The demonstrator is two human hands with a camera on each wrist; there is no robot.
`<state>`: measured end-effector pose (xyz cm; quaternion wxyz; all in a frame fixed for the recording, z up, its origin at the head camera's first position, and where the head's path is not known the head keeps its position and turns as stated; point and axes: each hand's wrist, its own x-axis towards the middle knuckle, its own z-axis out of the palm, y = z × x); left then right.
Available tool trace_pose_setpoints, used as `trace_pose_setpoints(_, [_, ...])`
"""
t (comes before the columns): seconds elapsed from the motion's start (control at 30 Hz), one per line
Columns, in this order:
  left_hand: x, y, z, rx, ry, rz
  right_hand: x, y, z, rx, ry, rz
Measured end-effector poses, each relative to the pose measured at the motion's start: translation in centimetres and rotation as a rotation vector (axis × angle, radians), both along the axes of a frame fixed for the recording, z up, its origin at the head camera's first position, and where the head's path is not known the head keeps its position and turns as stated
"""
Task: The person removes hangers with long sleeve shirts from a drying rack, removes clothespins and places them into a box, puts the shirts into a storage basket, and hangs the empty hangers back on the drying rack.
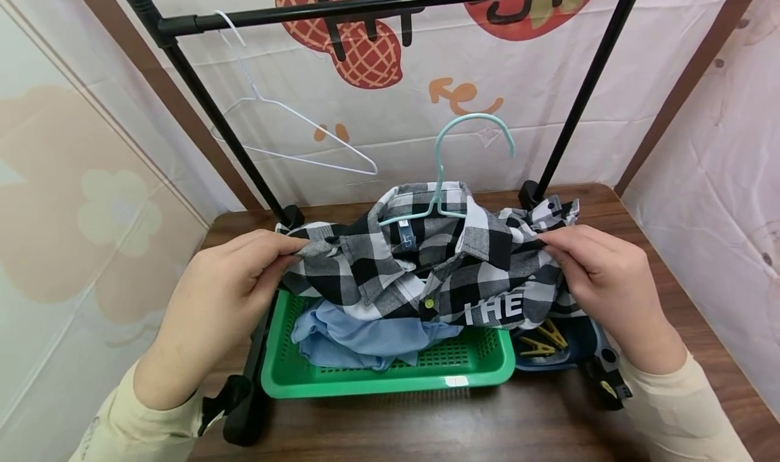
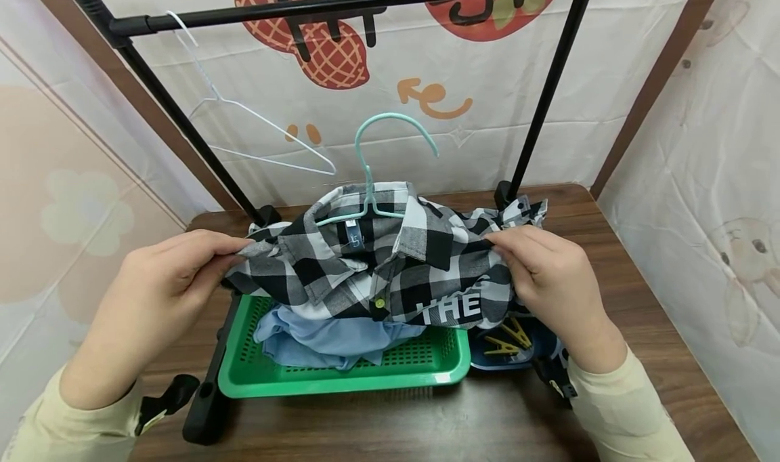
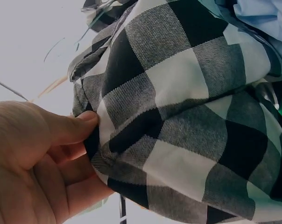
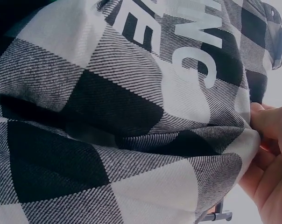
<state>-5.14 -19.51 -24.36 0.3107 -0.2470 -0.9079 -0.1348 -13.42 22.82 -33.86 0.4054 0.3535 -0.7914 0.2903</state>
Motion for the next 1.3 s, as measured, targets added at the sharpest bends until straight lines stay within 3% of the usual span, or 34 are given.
trace_pose_setpoints(0.3, [-0.6,1.9,-0.1,-0.036,-0.004,-0.005,0.0,-0.3,-0.1,0.026,0.060,-0.004])
trace_pose_setpoints(0.6, [-1.5,3.6,0.3,-0.029,0.048,-0.021,-0.1,-0.2,0.2,0.052,0.073,-0.018])
trace_pose_setpoints(0.77, [-1.6,3.8,0.9,-0.023,0.011,-0.032,-0.1,0.1,0.6,0.035,0.077,-0.026])
trace_pose_setpoints(0.93, [-1.7,3.3,1.8,0.007,-0.077,-0.089,-0.1,0.7,1.0,-0.010,0.068,-0.037])
trace_pose_setpoints(1.1, [-1.5,2.7,2.4,-0.018,-0.147,-0.112,-0.1,1.1,0.9,0.005,0.068,-0.046])
trace_pose_setpoints(1.3, [-1.0,1.9,3.2,0.027,-0.140,-0.095,-0.1,1.5,1.2,-0.053,0.081,-0.060])
